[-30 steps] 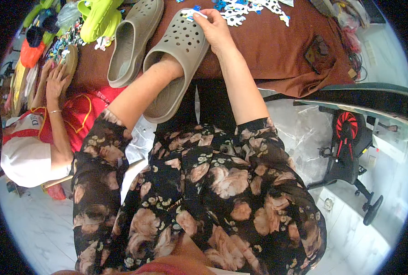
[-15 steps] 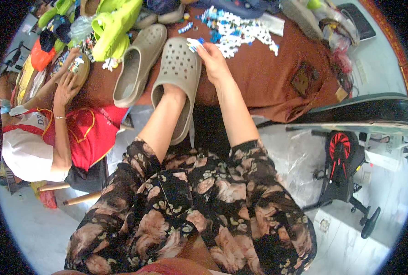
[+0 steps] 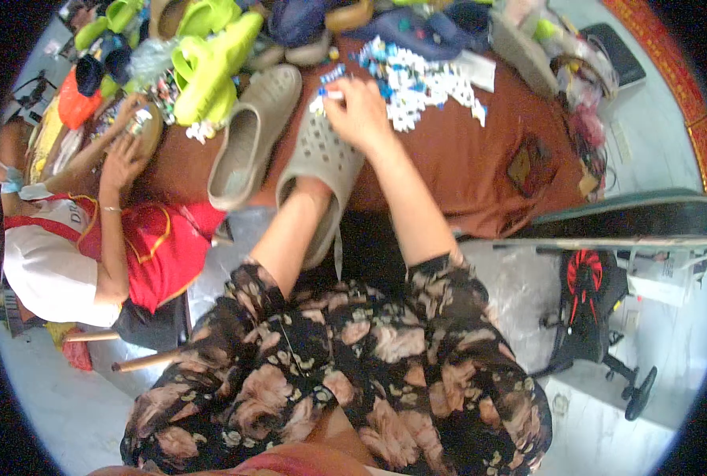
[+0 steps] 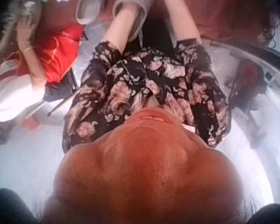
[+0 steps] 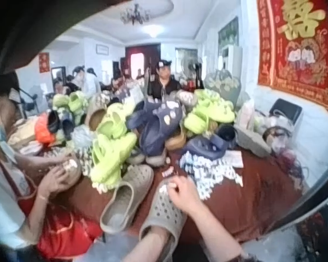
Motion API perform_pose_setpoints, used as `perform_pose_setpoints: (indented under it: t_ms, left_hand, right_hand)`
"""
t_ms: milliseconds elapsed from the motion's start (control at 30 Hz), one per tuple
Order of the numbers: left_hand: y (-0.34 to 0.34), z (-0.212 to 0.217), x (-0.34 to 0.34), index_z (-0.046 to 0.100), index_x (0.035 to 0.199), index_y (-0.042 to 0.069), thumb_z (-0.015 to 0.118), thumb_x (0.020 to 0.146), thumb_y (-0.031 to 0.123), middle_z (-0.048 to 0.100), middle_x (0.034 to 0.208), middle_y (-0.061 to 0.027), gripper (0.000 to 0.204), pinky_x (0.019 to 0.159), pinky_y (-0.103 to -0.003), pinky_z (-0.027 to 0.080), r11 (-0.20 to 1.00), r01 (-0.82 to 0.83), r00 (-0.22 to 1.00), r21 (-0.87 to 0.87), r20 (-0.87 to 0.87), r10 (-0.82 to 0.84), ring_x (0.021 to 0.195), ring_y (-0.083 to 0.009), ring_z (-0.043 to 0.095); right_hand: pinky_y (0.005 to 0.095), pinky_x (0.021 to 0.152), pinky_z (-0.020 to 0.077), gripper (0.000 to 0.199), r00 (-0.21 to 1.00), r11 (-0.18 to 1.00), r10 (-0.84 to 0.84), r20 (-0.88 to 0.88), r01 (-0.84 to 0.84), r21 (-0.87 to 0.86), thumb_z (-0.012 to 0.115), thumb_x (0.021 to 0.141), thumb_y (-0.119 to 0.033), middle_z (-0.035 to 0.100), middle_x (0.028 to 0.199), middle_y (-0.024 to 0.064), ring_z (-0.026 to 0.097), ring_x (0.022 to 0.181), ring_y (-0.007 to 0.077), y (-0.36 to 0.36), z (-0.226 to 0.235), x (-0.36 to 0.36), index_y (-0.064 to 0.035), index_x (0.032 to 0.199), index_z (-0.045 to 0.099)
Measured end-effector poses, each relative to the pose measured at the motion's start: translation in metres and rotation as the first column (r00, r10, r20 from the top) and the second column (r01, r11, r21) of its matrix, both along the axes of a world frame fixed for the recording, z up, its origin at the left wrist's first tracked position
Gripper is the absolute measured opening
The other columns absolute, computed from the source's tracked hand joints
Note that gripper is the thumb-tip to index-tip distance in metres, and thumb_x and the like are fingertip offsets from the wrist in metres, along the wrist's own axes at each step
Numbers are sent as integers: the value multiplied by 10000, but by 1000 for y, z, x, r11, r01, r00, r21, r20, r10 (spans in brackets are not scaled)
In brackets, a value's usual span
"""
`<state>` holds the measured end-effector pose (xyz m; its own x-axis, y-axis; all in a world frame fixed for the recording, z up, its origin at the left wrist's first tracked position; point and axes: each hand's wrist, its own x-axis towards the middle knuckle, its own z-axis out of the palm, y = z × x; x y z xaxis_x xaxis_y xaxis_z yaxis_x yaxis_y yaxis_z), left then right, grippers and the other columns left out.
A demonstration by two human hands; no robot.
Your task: Attaching various small decorative charms to the holes of plastic clog-style shoes.
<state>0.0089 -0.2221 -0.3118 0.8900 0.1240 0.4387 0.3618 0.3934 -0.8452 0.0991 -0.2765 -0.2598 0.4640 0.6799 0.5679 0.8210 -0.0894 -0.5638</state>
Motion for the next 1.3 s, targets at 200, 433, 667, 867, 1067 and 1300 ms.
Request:
perform_pose_setpoints:
  t_ms: [200, 433, 667, 867, 1067, 1300]
  left_hand:
    - [64, 72, -103, 480, 996, 158, 388, 777, 265, 475, 1112, -58, 260, 890, -371, 382, 891, 270, 959, -365, 14, -285, 1018, -224, 457]
    - [195, 137, -270, 543, 725, 219, 467, 622, 192, 514, 953, -39, 130, 800, -372, 431, 482, 381, 824, -789, 53, -564, 879, -231, 493]
    - [218, 124, -245, 536, 647, 235, 483, 603, 185, 518, 921, -15, 85, 782, -344, 445, 440, 388, 803, -810, 63, -592, 858, -224, 501]
    - [379, 12, -343, 554, 662, 254, 486, 607, 190, 517, 904, 4, 108, 762, -318, 456, 451, 372, 832, -811, 75, -550, 876, -209, 506]
    - [242, 107, -209, 562, 659, 247, 492, 607, 185, 527, 918, 18, 108, 778, -321, 462, 400, 458, 758, -794, 114, -642, 890, -206, 513]
    - [223, 122, -285, 558, 647, 259, 487, 627, 203, 517, 975, 17, 92, 795, -309, 451, 476, 398, 833, -784, 90, -546, 947, -215, 491]
  right_hand:
    - [381, 805, 405, 243, 987, 992, -127, -101, 128, 10, 635, 701, -263, 526, 930, 109, 490, 919, 286, -1, 1, -10, -100, 877, 602]
    - [257, 730, 435, 224, 655, 963, 241, -716, -254, 92, 633, 748, -142, 586, 877, 50, 541, 806, 118, -17, 0, -5, -34, 931, 562]
    - [272, 746, 423, 195, 761, 976, 203, -616, -211, 62, 640, 730, -186, 555, 910, 61, 532, 833, 137, -15, -17, 9, -64, 868, 579]
    - [302, 806, 406, 198, 868, 973, 175, -465, -226, -56, 621, 713, -181, 513, 978, 96, 520, 911, 220, 8, -3, -21, -94, 876, 552]
    - [335, 789, 405, 234, 949, 995, 21, -316, -51, -87, 596, 720, -152, 491, 983, 96, 512, 900, 259, -15, -15, 22, -113, 937, 520]
    - [317, 848, 408, 232, 952, 977, 214, -219, -209, 48, 556, 771, -114, 504, 1028, 99, 503, 993, 243, -12, -12, -13, -135, 997, 601]
